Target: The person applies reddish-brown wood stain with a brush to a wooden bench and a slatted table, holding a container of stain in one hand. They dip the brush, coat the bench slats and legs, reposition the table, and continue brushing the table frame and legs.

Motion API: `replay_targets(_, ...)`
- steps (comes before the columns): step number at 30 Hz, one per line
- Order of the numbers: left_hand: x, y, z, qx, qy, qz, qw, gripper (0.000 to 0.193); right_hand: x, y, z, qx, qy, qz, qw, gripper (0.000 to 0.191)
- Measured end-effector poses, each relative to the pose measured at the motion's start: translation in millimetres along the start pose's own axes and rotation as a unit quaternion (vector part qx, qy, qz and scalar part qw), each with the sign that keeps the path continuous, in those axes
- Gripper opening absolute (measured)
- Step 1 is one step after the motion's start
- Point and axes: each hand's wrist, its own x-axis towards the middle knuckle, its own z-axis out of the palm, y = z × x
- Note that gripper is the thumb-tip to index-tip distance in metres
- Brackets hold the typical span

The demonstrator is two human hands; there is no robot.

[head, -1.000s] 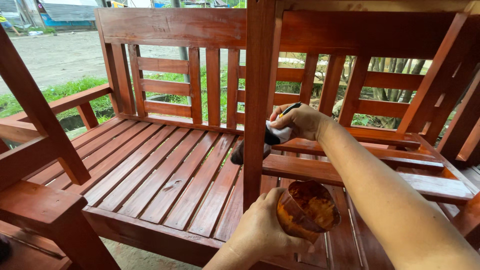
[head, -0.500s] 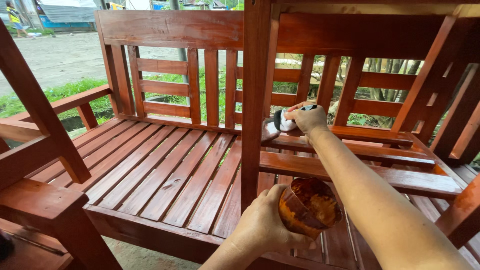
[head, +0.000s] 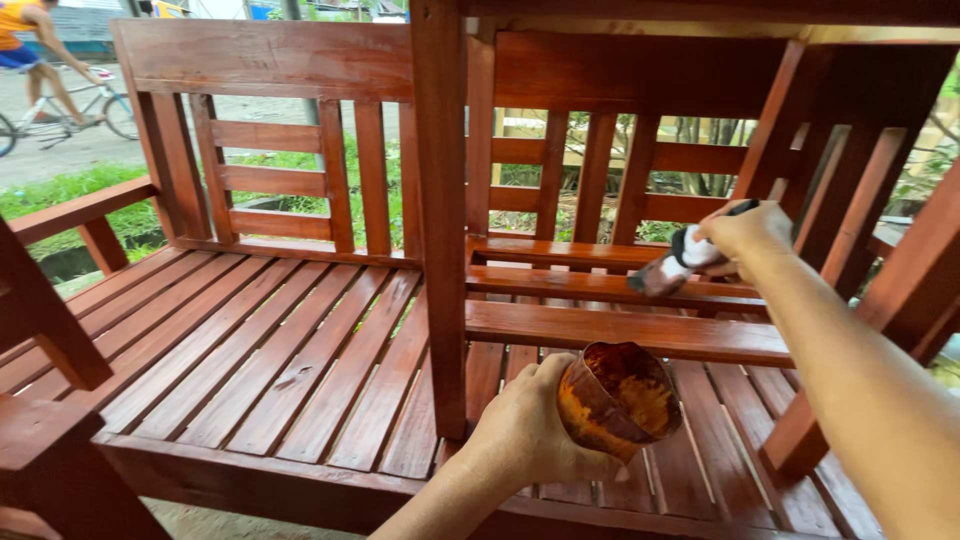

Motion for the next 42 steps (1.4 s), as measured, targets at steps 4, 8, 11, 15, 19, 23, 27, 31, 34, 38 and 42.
replay_targets(4, 6, 12, 11, 0.013, -0.007, 0.026, 1.0, 0.11, 12, 10, -45, -0.116, 0.017, 0.004, 0.993, 0.012)
replay_targets(8, 10, 25, 15, 0.033, -0.026, 0.003, 0.999, 0.111, 28, 17, -65, -0.277, 0.071, -0.048, 0.957, 0.013)
replay_targets(11, 13, 33, 14, 0.022, -0.044, -0.029, 0.998, 0.115, 38, 19, -69, -0.416, 0.113, -0.146, 0.89, 0.021)
replay_targets(15, 14, 38, 16, 0.024, -0.029, -0.037, 0.999, 0.115, 40, 22, -68, -0.453, 0.061, -0.132, 0.88, 0.028)
replay_targets(19, 16, 37, 21, 0.023, -0.01, -0.027, 0.999, 0.116, 40, 18, -48, -0.463, 0.049, -0.152, 0.872, 0.025)
replay_targets(23, 13, 29, 23, 0.013, 0.015, -0.02, 1.0, 0.11, 38, 0, -9, -0.459, 0.023, -0.17, 0.872, 0.023)
replay_targets(27, 7, 23, 18, 0.022, 0.037, -0.048, 0.998, 0.114, 18, -20, 46, -0.344, -0.029, -0.225, 0.911, 0.027)
replay_targets(31, 0, 17, 8, 0.014, 0.046, -0.077, 0.996, 0.111, -13, -47, 110, -0.168, -0.087, -0.237, 0.953, 0.011)
replay_targets(34, -7, 14, -2, 0.022, 0.067, -0.089, 0.994, 0.111, -40, -61, 148, -0.062, -0.086, -0.28, 0.954, 0.009)
replay_targets(38, -21, 13, -17, 0.013, 0.09, -0.119, 0.989, 0.111, -72, -67, 184, 0.033, -0.084, -0.258, 0.962, 0.012)
replay_targets(42, -35, 13, -34, 0.025, 0.066, -0.189, 0.98, 0.112, -68, -75, 191, 0.25, -0.123, -0.108, 0.954, 0.015)
